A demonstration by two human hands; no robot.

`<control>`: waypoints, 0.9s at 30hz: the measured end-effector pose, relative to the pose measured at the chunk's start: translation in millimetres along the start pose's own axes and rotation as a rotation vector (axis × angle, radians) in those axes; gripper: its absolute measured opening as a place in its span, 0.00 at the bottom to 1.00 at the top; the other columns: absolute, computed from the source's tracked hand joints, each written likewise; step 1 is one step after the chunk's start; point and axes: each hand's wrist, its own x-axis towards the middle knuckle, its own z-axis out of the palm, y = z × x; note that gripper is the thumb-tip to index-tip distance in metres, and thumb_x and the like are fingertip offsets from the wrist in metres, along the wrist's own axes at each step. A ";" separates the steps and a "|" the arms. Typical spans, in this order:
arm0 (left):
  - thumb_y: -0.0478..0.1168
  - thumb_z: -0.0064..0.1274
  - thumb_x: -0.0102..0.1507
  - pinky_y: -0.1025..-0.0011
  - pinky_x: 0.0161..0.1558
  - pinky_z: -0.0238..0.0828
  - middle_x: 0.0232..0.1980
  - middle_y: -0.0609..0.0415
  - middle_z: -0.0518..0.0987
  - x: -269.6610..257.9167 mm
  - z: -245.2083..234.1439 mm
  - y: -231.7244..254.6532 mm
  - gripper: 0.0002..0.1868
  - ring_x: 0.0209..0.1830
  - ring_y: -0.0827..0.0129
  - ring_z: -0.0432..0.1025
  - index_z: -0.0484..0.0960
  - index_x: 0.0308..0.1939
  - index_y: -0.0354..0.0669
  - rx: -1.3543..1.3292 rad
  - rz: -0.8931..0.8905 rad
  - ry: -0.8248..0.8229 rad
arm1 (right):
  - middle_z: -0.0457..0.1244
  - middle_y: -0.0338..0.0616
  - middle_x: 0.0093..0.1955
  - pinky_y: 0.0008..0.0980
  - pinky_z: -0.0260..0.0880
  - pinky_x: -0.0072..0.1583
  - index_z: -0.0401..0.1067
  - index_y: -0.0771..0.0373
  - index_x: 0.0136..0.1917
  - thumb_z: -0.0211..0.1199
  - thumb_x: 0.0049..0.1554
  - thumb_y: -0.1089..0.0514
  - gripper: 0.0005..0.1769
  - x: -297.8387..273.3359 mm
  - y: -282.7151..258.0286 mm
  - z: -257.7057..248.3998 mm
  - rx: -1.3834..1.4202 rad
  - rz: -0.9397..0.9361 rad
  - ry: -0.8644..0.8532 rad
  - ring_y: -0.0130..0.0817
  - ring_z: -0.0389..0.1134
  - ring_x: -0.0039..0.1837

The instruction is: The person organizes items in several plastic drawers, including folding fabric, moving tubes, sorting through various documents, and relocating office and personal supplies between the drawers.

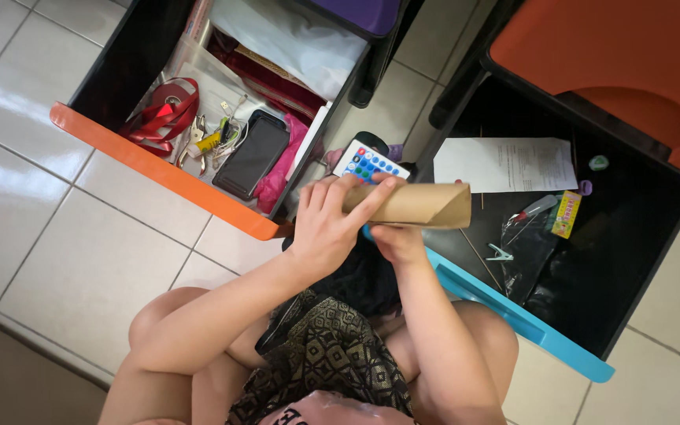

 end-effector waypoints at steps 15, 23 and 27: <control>0.33 0.68 0.50 0.55 0.62 0.67 0.62 0.43 0.67 0.7 -21.9 52.1 0.41 0.63 0.48 0.64 0.67 0.66 0.38 -0.562 -0.060 0.062 | 0.63 0.43 0.65 0.34 0.69 0.69 0.66 0.64 0.68 0.78 0.51 0.61 0.36 -37.5 -63.8 38.7 -0.683 -0.132 -0.011 0.31 0.65 0.68; 0.26 0.55 0.64 0.71 0.58 0.72 0.54 0.50 0.81 17.6 3.1 90.6 0.18 0.56 0.73 0.73 0.79 0.58 0.35 -1.318 -0.483 -0.417 | 0.61 0.45 0.68 0.42 0.77 0.62 0.58 0.63 0.75 0.73 0.52 0.61 0.42 -120.0 -136.2 17.4 -0.515 0.154 -0.145 0.35 0.68 0.66; 0.26 0.58 0.62 0.75 0.49 0.76 0.46 0.53 0.83 7.8 35.0 112.4 0.13 0.46 0.76 0.76 0.81 0.51 0.33 -1.564 -0.694 -0.485 | 0.61 0.58 0.71 0.41 0.79 0.47 0.55 0.68 0.75 0.72 0.53 0.53 0.44 -192.6 -206.6 -47.0 -0.469 0.076 0.122 0.43 0.75 0.48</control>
